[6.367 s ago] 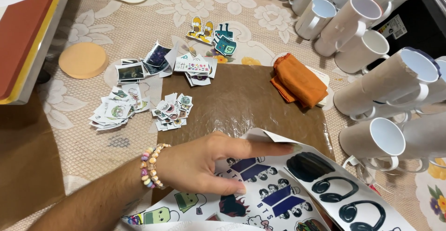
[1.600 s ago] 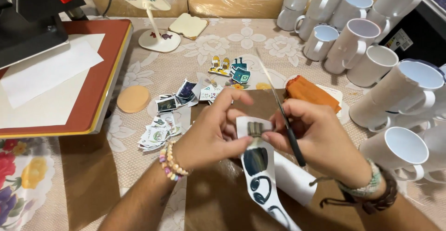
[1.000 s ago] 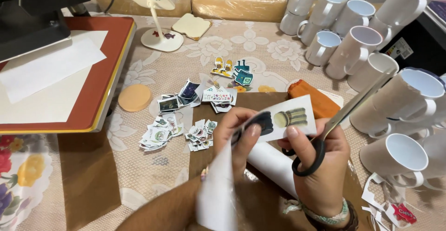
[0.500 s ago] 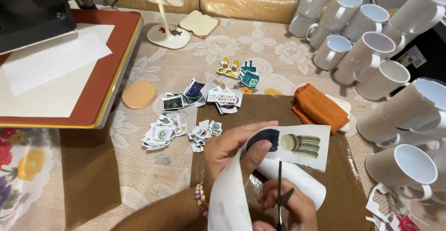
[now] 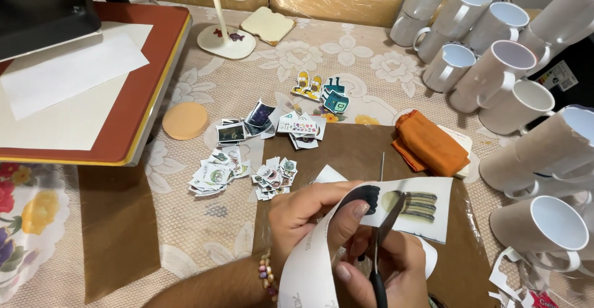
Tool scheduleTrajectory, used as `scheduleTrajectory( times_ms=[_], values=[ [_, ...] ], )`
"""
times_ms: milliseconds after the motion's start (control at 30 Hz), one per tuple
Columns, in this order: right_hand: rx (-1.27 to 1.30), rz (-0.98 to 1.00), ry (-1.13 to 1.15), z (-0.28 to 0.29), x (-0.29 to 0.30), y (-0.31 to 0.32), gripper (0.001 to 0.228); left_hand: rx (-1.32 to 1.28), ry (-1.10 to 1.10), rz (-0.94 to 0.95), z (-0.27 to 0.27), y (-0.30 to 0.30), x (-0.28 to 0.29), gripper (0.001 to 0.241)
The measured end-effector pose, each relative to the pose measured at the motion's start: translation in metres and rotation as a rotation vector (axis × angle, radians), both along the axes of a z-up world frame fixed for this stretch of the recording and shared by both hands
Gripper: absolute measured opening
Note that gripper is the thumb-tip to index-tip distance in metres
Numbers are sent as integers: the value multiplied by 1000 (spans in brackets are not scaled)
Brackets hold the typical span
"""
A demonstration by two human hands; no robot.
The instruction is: Cutting out printed designs from a sheet of paper using scissors at a workstation.
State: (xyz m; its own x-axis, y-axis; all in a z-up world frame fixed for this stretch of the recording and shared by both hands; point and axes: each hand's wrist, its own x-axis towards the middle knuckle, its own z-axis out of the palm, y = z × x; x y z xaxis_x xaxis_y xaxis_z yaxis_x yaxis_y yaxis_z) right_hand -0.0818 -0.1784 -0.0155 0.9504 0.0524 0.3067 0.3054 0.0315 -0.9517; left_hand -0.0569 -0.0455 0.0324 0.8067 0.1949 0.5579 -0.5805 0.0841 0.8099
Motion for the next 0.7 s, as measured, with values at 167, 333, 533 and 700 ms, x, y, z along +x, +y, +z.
scheduleTrajectory(
  times_ms=[167, 333, 533, 700],
  values=[
    [11, 14, -4, 1, 0, 2, 26, -28, 13, -59, 2, 3, 0, 16],
    [26, 18, 31, -1, 0, 1, 24, -40, 36, -74, 4, 4, 1, 18],
    [-9, -10, 47, -2, 1, 0, 28, -40, 38, -120, 6, 6, 3, 20],
    [-72, -63, 67, 0, 3, 1, 29, -20, 19, -110, 7, 5, 4, 19]
  ],
)
